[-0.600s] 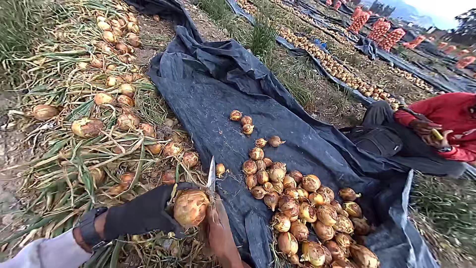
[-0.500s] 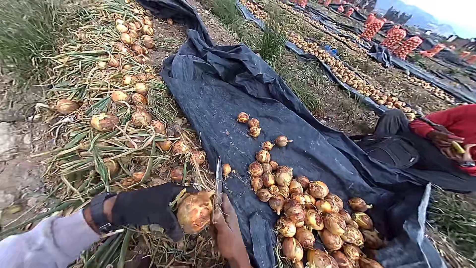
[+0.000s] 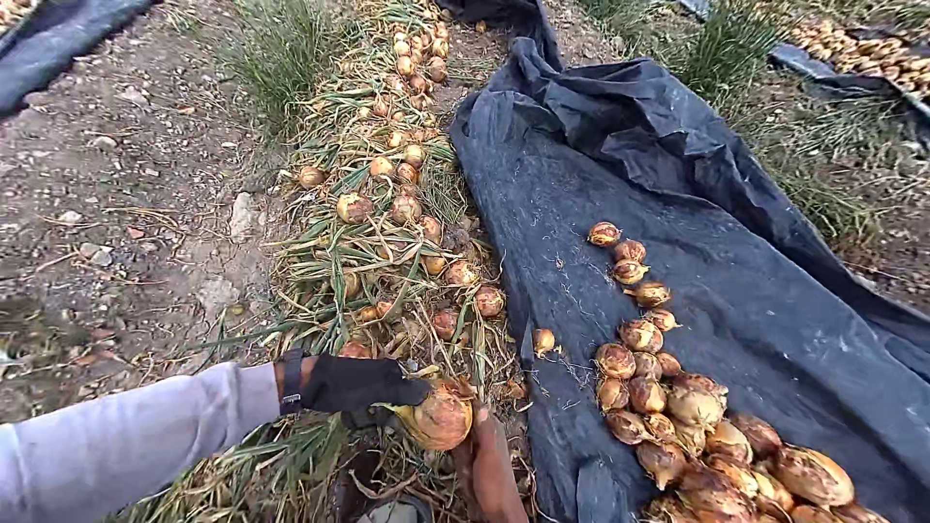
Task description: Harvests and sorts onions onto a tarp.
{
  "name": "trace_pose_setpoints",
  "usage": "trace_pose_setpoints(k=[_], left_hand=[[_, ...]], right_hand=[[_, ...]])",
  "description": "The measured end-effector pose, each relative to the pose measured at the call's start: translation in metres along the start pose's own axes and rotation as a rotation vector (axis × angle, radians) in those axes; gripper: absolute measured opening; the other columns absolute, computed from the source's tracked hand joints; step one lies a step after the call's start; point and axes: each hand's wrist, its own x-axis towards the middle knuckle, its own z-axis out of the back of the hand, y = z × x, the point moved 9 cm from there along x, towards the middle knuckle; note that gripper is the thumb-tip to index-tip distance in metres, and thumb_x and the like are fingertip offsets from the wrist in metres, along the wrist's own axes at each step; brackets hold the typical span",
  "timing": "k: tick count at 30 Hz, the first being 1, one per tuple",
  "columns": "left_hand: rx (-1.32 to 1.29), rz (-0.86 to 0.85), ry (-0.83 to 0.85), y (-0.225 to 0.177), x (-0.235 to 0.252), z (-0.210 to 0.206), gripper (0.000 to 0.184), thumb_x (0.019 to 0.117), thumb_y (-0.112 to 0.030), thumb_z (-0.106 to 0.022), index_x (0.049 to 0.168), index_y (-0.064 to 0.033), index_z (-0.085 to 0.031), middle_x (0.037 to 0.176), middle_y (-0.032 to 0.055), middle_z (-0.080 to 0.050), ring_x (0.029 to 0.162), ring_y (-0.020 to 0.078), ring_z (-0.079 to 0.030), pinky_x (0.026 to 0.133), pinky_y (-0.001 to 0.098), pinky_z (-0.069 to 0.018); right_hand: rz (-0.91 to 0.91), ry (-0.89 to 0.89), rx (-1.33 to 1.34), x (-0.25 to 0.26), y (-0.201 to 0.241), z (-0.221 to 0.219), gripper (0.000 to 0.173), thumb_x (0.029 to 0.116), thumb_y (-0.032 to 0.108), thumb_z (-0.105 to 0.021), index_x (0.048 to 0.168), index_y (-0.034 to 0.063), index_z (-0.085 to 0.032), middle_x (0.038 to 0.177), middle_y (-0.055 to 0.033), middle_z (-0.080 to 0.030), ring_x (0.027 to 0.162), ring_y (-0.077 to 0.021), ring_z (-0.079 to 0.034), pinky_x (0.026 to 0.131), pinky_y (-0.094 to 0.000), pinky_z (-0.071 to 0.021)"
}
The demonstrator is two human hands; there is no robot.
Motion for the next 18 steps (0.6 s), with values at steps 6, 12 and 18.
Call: trace_pose_setpoints(k=[6,12,18], left_hand=[[0.098,-0.076,-0.041,-0.007,-0.003,-0.001,0.041,0.0973,-0.054,-0.061,0.092,-0.0126,-0.06,0.07,-0.0033,-0.059,0.055,0.0056,-0.054,0.053,0.0249,-0.0479],[1.014,0.003,-0.633,-0.049,-0.006,0.066,0.068,0.0878,-0.078,-0.057,0.088,-0.0116,-0.069,0.082,0.0089,-0.067,0.085,0.0308,-0.068,0.075,0.0576,-0.0552],[0.831,-0.437,-0.409,-0.036,0.007,-0.001,0.044,0.1074,-0.043,-0.05,0.104,-0.0025,-0.067,0.1,0.0162,-0.067,0.097,0.0333,-0.066,0.088,0.0554,-0.0527]], right_hand=[[-0.047,0.113,0.085,-0.016,0.007,-0.012,0.071,0.0832,0.087,-0.048,0.087,0.0168,-0.058,0.053,0.008,-0.042,0.039,-0.0028,-0.035,0.037,-0.021,-0.0329],[-0.107,0.004,-0.19,-0.015,-0.006,-0.012,0.058,0.1056,0.054,-0.033,0.07,0.0126,-0.053,0.051,0.0032,-0.038,0.04,-0.0089,-0.033,0.039,-0.0279,-0.032],[-0.246,-0.083,-0.232,-0.001,-0.047,0.001,0.064,0.0976,0.066,-0.041,0.109,0.0052,-0.058,0.063,0.0009,-0.046,0.047,-0.0124,-0.043,0.045,-0.0332,-0.0436]])
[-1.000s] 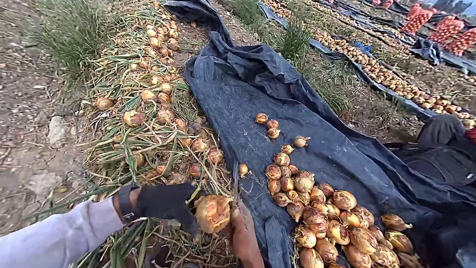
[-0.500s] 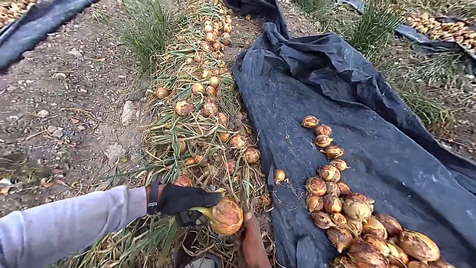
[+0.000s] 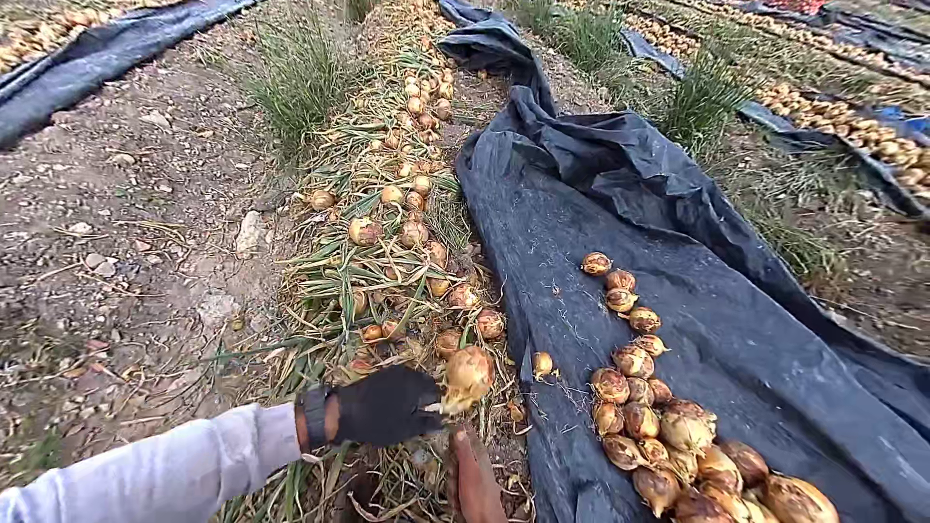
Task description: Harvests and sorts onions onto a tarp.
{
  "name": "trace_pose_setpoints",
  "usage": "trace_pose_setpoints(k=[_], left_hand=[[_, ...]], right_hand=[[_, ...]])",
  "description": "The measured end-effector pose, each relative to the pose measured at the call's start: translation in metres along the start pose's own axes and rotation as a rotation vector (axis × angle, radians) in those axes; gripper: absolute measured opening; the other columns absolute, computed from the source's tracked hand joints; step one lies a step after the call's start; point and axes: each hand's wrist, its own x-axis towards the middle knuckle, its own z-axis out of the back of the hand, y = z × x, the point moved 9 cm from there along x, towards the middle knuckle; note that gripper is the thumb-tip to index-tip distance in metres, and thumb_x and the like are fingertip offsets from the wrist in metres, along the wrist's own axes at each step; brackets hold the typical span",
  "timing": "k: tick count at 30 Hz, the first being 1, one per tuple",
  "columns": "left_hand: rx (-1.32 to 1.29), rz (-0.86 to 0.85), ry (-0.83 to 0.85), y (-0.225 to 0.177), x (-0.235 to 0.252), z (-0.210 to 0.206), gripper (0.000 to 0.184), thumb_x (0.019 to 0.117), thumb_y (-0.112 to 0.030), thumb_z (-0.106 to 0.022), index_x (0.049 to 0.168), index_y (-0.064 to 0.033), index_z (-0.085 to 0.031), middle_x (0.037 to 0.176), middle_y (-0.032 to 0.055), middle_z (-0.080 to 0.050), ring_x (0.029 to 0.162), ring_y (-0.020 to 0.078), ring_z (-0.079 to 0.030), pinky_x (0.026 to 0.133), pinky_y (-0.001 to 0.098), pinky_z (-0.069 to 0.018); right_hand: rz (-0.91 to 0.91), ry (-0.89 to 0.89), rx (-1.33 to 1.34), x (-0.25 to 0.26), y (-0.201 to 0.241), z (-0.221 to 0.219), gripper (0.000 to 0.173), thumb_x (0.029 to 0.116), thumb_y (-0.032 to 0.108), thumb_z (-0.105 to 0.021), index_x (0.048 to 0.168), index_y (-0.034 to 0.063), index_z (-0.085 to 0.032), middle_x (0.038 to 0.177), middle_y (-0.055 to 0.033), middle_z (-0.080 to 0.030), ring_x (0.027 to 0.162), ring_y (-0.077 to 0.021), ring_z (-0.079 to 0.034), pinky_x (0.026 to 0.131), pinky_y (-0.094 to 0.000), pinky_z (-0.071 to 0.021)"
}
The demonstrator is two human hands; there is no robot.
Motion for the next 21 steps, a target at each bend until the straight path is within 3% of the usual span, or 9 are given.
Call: trace_pose_setpoints(k=[2,3,5,9,11,13,17,19,21], left_hand=[[0.06,-0.02,0.167,-0.005,0.003,-0.049,0.047,0.1074,-0.045,-0.048,0.101,-0.0021,-0.067,0.098,0.0191,-0.068,0.095,0.0394,-0.067,0.083,0.0629,-0.0525],[0.08,-0.009,0.189,0.0,0.006,-0.064,0.05,0.1067,-0.048,-0.048,0.097,-0.0037,-0.067,0.092,0.0181,-0.068,0.09,0.0398,-0.068,0.077,0.0641,-0.0528],[0.156,0.05,0.167,0.018,0.018,-0.062,0.045,0.1062,-0.046,-0.049,0.103,-0.0056,-0.069,0.099,0.0186,-0.07,0.094,0.0417,-0.068,0.078,0.0658,-0.0529],[0.146,0.635,-0.03,0.114,0.042,0.011,0.046,0.1066,-0.046,-0.044,0.112,-0.008,-0.07,0.112,0.0183,-0.071,0.108,0.04,-0.068,0.088,0.0646,-0.0541],[0.124,0.909,-0.106,0.172,0.037,0.032,0.059,0.1014,-0.061,-0.045,0.105,-0.0079,-0.072,0.11,0.019,-0.072,0.109,0.0394,-0.069,0.086,0.0643,-0.0547],[0.072,1.035,-0.109,0.206,0.034,0.03,0.076,0.089,-0.078,-0.052,0.1,-0.0056,-0.073,0.11,0.0203,-0.072,0.109,0.0393,-0.069,0.087,0.0651,-0.0545],[0.032,1.003,-0.218,0.214,0.055,0.019,0.071,0.076,-0.068,-0.073,0.108,-0.0049,-0.072,0.115,0.0213,-0.071,0.106,0.0418,-0.069,0.084,0.066,-0.0552],[0.008,0.888,-0.268,0.203,0.066,0.018,0.079,0.074,-0.057,-0.08,0.132,-0.0061,-0.062,0.135,0.0227,-0.06,0.112,0.043,-0.066,0.086,0.0661,-0.0556],[-0.096,0.717,-0.307,0.176,0.067,0.011,0.091,0.0707,-0.046,-0.087,0.143,-0.0054,-0.051,0.138,0.0212,-0.056,0.113,0.0398,-0.065,0.089,0.0618,-0.0559]], right_hand=[[0.108,-0.181,0.068,-0.002,0.016,0.003,0.056,0.0943,0.054,-0.059,0.115,0.002,-0.063,0.079,-0.0019,-0.064,0.064,-0.0081,-0.059,0.06,-0.0302,-0.0536],[0.166,-0.232,0.105,-0.005,0.021,0.001,0.053,0.094,0.043,-0.066,0.123,-0.0003,-0.062,0.097,-0.0066,-0.071,0.086,-0.009,-0.068,0.08,-0.031,-0.0594],[0.217,-0.281,-0.002,-0.005,0.025,0.002,0.055,0.0919,0.039,-0.071,0.129,-0.0016,-0.061,0.113,-0.0121,-0.071,0.107,-0.0145,-0.069,0.098,-0.0389,-0.0557],[0.216,-0.427,-0.356,0.014,0.072,0.055,0.056,0.0996,0.055,-0.054,0.111,0.0028,-0.071,0.081,-0.0092,-0.069,0.075,-0.0216,-0.067,0.073,-0.0515,-0.0551],[0.231,-0.502,-0.366,0.032,0.106,0.095,0.064,0.1045,0.059,-0.039,0.1,0.0034,-0.07,0.067,-0.008,-0.056,0.059,-0.0233,-0.055,0.058,-0.0502,-0.0481],[0.276,-0.508,-0.354,0.036,0.131,0.111,0.067,0.1042,0.063,-0.03,0.104,0.0075,-0.067,0.064,-0.0032,-0.048,0.053,-0.0196,-0.048,0.051,-0.0444,-0.0448],[0.243,-0.358,-0.419,0.007,0.108,0.07,0.068,0.0983,0.068,-0.04,0.107,0.0053,-0.067,0.064,-0.0025,-0.052,0.055,-0.0188,-0.052,0.054,-0.0456,-0.0479],[0.153,-0.288,-0.339,-0.008,0.062,0.057,0.061,0.1,0.059,-0.046,0.11,0.002,-0.065,0.064,-0.0034,-0.053,0.055,-0.0181,-0.053,0.054,-0.0443,-0.0488],[0.075,-0.261,-0.213,-0.019,0.02,0.052,0.053,0.1025,0.051,-0.048,0.111,0.0007,-0.06,0.063,-0.0014,-0.047,0.052,-0.0147,-0.047,0.051,-0.0387,-0.0459]])
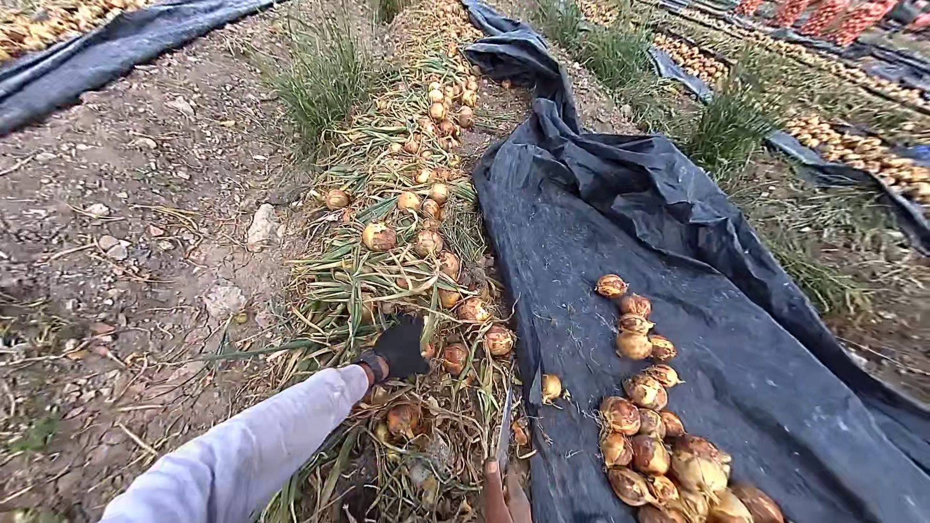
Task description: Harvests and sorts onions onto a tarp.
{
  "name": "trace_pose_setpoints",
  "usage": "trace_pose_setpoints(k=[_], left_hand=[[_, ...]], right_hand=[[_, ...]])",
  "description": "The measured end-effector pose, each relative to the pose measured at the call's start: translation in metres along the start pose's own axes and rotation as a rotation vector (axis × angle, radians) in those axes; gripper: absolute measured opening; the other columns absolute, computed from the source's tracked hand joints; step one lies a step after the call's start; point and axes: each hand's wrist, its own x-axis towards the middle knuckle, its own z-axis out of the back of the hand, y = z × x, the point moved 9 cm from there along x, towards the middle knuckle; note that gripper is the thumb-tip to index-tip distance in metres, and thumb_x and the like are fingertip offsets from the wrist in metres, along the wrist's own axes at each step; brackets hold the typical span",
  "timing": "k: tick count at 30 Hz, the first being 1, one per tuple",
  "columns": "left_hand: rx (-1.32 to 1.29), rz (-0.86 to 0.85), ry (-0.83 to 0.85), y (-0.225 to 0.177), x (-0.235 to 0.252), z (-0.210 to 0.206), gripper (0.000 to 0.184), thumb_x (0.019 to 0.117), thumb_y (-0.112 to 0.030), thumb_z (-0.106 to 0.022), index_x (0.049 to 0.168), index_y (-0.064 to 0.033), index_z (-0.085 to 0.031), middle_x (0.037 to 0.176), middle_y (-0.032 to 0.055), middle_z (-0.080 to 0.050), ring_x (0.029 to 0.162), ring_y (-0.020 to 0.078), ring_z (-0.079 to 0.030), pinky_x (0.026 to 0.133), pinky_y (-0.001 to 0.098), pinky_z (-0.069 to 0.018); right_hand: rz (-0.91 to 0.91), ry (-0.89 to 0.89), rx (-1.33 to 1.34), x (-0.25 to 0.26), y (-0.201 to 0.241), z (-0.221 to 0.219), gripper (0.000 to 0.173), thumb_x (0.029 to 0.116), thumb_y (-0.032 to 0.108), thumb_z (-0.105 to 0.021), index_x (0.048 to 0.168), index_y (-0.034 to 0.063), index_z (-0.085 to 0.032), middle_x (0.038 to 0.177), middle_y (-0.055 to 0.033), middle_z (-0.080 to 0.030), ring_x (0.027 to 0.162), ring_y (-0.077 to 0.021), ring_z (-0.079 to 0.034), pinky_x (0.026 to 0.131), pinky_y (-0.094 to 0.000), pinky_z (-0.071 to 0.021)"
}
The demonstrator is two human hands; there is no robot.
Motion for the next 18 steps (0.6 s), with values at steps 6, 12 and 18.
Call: trace_pose_setpoints(k=[6,12,18], left_hand=[[-0.257,-0.481,0.231,-0.083,-0.133,0.017,0.073,0.0729,-0.033,-0.089,0.137,-0.0138,-0.059,0.117,0.0069,-0.071,0.109,0.0181,-0.068,0.098,0.044,-0.0555],[-0.149,-0.621,0.598,-0.107,-0.178,0.036,0.044,0.0807,-0.039,-0.088,0.11,-0.0106,-0.073,0.093,0.0044,-0.072,0.086,0.0144,-0.068,0.079,0.0399,-0.0565],[-0.21,-0.515,0.483,-0.067,-0.17,0.032,0.046,0.0861,-0.051,-0.079,0.077,-0.0066,-0.068,0.063,0.0015,-0.059,0.057,0.0126,-0.056,0.056,0.0361,-0.0468]], right_hand=[[0.048,0.001,-0.007,-0.008,0.039,-0.003,0.082,0.0919,0.072,-0.049,0.137,0.0035,-0.054,0.075,-0.0063,-0.058,0.057,-0.0187,-0.055,0.055,-0.044,-0.0518],[0.254,0.203,0.291,-0.026,0.066,-0.018,0.079,0.092,0.081,-0.042,0.113,0.0064,-0.057,0.06,0.0048,-0.045,0.044,-0.0075,-0.041,0.042,-0.0281,-0.0431],[0.129,0.38,0.581,-0.025,0.043,-0.062,0.061,0.0943,0.075,-0.046,0.078,0.0174,-0.055,0.051,0.0083,-0.037,0.038,-0.0034,-0.034,0.037,-0.0226,-0.0333]])
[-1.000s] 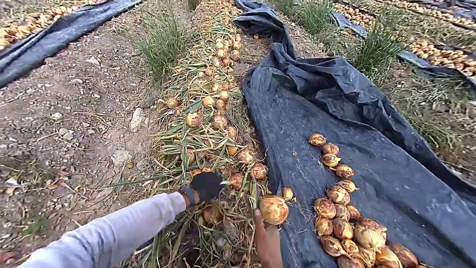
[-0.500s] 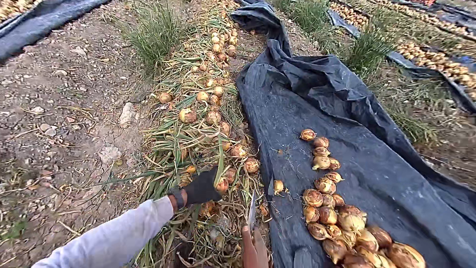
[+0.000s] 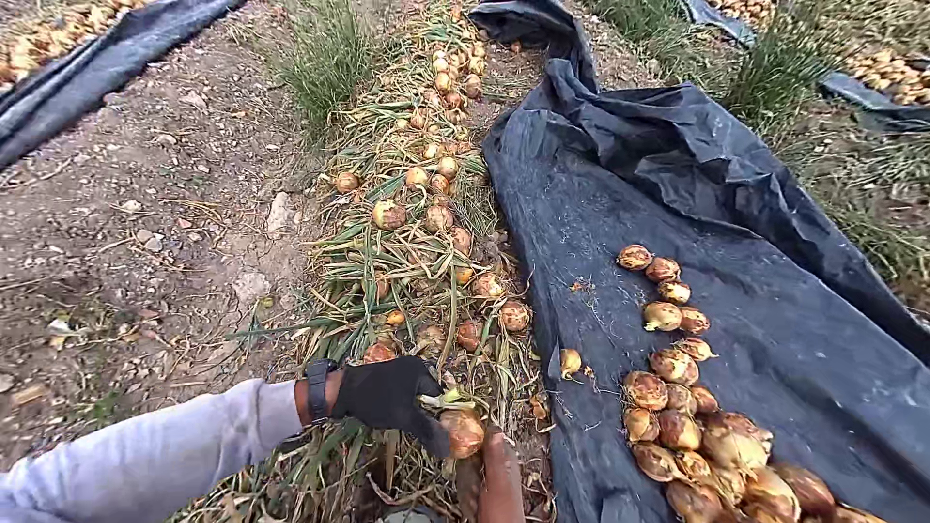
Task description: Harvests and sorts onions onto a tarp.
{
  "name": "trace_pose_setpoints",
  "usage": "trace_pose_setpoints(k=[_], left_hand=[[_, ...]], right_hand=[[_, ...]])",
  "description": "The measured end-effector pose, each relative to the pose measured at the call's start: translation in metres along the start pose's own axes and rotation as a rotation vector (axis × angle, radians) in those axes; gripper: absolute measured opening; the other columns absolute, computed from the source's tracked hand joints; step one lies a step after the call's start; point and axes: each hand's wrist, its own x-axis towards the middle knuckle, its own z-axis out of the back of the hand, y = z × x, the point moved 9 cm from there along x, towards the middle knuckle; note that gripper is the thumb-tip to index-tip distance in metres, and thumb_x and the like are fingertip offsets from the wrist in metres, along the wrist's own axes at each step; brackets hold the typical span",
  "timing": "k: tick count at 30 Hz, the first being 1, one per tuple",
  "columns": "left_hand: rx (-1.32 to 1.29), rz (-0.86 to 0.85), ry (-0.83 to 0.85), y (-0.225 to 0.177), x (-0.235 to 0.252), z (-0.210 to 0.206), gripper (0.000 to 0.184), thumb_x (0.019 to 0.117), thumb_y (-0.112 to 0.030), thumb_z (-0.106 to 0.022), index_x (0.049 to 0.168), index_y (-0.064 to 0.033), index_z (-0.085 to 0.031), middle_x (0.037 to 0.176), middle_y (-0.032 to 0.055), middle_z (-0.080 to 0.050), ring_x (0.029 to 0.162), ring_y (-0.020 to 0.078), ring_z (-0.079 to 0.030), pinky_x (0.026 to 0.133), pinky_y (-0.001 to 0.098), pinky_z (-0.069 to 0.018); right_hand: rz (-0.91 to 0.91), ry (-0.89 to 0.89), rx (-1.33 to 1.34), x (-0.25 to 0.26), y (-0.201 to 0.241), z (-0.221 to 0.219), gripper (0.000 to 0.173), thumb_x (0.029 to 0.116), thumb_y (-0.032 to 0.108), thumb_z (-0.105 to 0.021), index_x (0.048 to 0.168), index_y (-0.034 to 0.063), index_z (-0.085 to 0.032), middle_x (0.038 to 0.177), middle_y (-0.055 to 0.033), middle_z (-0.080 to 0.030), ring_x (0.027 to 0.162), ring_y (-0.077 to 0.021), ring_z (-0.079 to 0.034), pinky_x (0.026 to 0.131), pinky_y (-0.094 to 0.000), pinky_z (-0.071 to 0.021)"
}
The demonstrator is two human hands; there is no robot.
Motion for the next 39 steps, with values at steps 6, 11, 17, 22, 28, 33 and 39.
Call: trace_pose_setpoints(k=[6,11,17,22,28,33,39], left_hand=[[0.462,0.047,-0.35,0.009,0.006,0.044,0.047,0.1022,-0.056,-0.054,0.096,-0.0122,-0.071,0.088,0.0047,-0.068,0.085,0.0225,-0.067,0.077,0.0473,-0.0557],[0.505,-0.18,-0.014,-0.01,0.013,-0.042,0.039,0.104,-0.038,-0.054,0.091,-0.0033,-0.064,0.088,0.0165,-0.067,0.085,0.0371,-0.067,0.073,0.0591,-0.0523],[0.542,0.233,-0.222,0.049,0.061,0.031,0.028,0.103,-0.032,-0.054,0.115,-0.0132,-0.07,0.108,0.014,-0.072,0.104,0.0371,-0.069,0.084,0.0628,-0.0545],[0.442,0.77,-0.344,0.18,0.061,0.083,0.046,0.088,-0.033,-0.073,0.124,-0.0052,-0.066,0.121,0.024,-0.067,0.109,0.0469,-0.066,0.082,0.0697,-0.0541],[0.357,0.646,-0.273,0.189,0.061,0.058,0.04,0.0963,-0.038,-0.064,0.127,-0.0121,-0.067,0.12,0.0194,-0.069,0.115,0.0417,-0.065,0.092,0.067,-0.0522],[0.506,0.194,-0.174,0.064,0.04,0.028,0.045,0.0978,-0.056,-0.063,0.095,-0.0118,-0.07,0.089,0.0072,-0.069,0.089,0.0281,-0.068,0.082,0.0541,-0.0546],[0.087,-0.191,0.146,-0.047,-0.002,-0.013,0.041,0.1008,-0.041,-0.064,0.077,-0.0075,-0.066,0.064,0.0009,-0.058,0.057,0.012,-0.056,0.054,0.0355,-0.0477]], right_hand=[[-0.167,-0.176,-0.215,0.02,-0.026,0.022,0.057,0.1072,0.055,-0.031,0.077,0.0104,-0.05,0.05,0.0032,-0.036,0.038,-0.0096,-0.034,0.037,-0.0289,-0.0358],[-0.084,-0.205,-0.372,0.017,-0.029,0.027,0.061,0.0941,0.062,-0.055,0.112,0.0037,-0.061,0.064,0.0013,-0.053,0.049,-0.0093,-0.048,0.048,-0.0322,-0.047],[0.066,-0.374,-0.534,0.03,0.057,0.047,0.058,0.108,0.051,-0.029,0.083,0.0078,-0.058,0.056,0.0008,-0.042,0.044,-0.0133,-0.041,0.043,-0.0356,-0.0408],[0.154,-0.386,-0.296,0.029,0.126,0.058,0.039,0.1106,0.04,-0.026,0.111,0.0071,-0.047,0.059,0.0036,-0.043,0.042,-0.0105,-0.047,0.041,-0.0306,-0.0499],[-0.253,-0.209,-0.347,-0.007,-0.006,0.036,0.035,0.1069,0.017,-0.043,0.135,-0.0034,-0.045,0.07,-0.0062,-0.055,0.054,-0.0158,-0.056,0.052,-0.0351,-0.0528],[-0.21,-0.306,-0.399,0.006,-0.01,0.037,0.051,0.1043,0.053,-0.048,0.12,0.0053,-0.058,0.065,-0.0069,-0.051,0.049,-0.0207,-0.05,0.046,-0.0407,-0.0489],[0.184,-0.059,-0.138,-0.011,0.043,0.005,0.071,0.093,0.076,-0.048,0.108,0.0072,-0.054,0.062,0.0053,-0.047,0.045,-0.0054,-0.043,0.041,-0.024,-0.0424]])
